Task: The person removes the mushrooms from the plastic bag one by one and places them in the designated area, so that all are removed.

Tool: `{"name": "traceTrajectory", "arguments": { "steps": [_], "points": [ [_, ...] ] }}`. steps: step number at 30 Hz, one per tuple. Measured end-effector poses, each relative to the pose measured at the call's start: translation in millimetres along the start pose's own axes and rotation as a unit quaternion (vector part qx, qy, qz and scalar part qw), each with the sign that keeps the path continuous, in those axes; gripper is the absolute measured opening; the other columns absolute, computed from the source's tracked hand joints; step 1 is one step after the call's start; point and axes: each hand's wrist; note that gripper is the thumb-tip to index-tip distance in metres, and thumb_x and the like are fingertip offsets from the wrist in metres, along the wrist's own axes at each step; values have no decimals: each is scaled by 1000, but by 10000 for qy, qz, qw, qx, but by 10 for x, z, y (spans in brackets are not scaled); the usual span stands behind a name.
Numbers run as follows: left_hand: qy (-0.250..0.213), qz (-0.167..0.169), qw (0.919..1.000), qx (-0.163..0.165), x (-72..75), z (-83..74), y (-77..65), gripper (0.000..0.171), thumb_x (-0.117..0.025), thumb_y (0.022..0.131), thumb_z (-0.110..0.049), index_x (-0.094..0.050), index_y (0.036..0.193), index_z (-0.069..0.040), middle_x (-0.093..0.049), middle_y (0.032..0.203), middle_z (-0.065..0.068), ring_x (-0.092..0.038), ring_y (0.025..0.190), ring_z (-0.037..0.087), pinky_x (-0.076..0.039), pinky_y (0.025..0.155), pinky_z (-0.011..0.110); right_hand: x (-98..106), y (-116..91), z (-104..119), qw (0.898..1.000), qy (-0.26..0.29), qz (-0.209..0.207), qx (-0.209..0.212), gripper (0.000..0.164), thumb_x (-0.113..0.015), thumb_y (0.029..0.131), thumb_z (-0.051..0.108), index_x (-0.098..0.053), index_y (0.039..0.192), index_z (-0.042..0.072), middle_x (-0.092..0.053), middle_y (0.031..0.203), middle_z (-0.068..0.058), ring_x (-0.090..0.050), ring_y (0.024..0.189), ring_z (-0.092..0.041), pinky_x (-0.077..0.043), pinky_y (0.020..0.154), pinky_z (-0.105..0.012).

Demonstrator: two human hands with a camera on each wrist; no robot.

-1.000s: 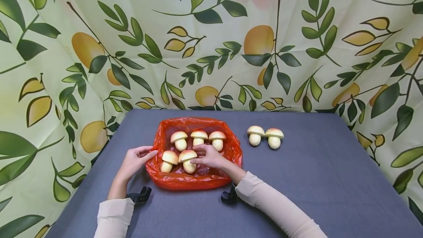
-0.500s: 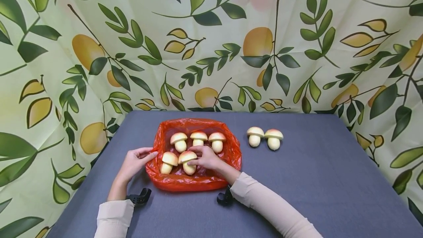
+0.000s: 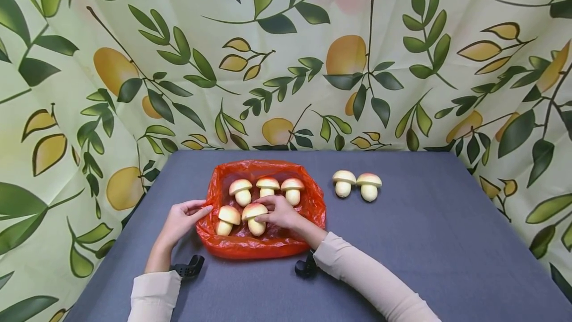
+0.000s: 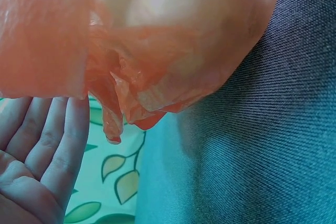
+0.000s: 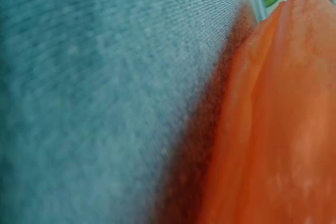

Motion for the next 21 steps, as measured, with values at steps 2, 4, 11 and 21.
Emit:
{"name": "traceTrajectory", "arguments": {
  "steps": [2, 4, 11, 21],
  "points": [
    [-25, 4, 10000, -9, 1, 0, -1, 41, -67, 90, -17, -61, 119, 11, -73, 83, -15, -65, 69, -4, -54, 65, 18, 16, -8, 10, 10000, 59, -20, -14, 44, -75, 81, 8, -62, 121, -4, -67, 120, -22, -66, 110, -33, -55, 85, -28],
    [-33, 6, 10000, -12, 4, 0, -3, 41, -67, 90, -17, -61, 119, 11, -73, 83, -16, -65, 69, -4, -54, 65, 18, 32, -22, 17, 9999, 107, -26, -38, 45, -75, 81, 8, -61, 122, -4, -66, 121, -23, -65, 111, -34, -55, 86, -29],
    [-58, 1, 10000, -34, 7, 8, -10, 41, -67, 90, -17, -61, 119, 12, -72, 82, -19, -65, 69, -4, -54, 65, 18, 93, -106, 44, 9998, 208, 14, 45, 47, -75, 80, 6, -59, 122, -7, -64, 123, -26, -64, 112, -37, -55, 92, -35],
    [117, -74, 9999, -62, 34, 28, -1, 39, -67, 90, -16, -62, 117, 12, -74, 87, -12, -64, 73, -8, -54, 67, 16, 210, -185, 74, 9991, 389, -63, 154, 47, -73, 81, 3, -57, 122, -11, -61, 122, -30, -65, 109, -35, -54, 94, -35]
  ]
}}
Point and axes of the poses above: each hand's wrist, its own y-axis towards the middle knuckle, its own x-axis out of the back of the hand, z = x × y
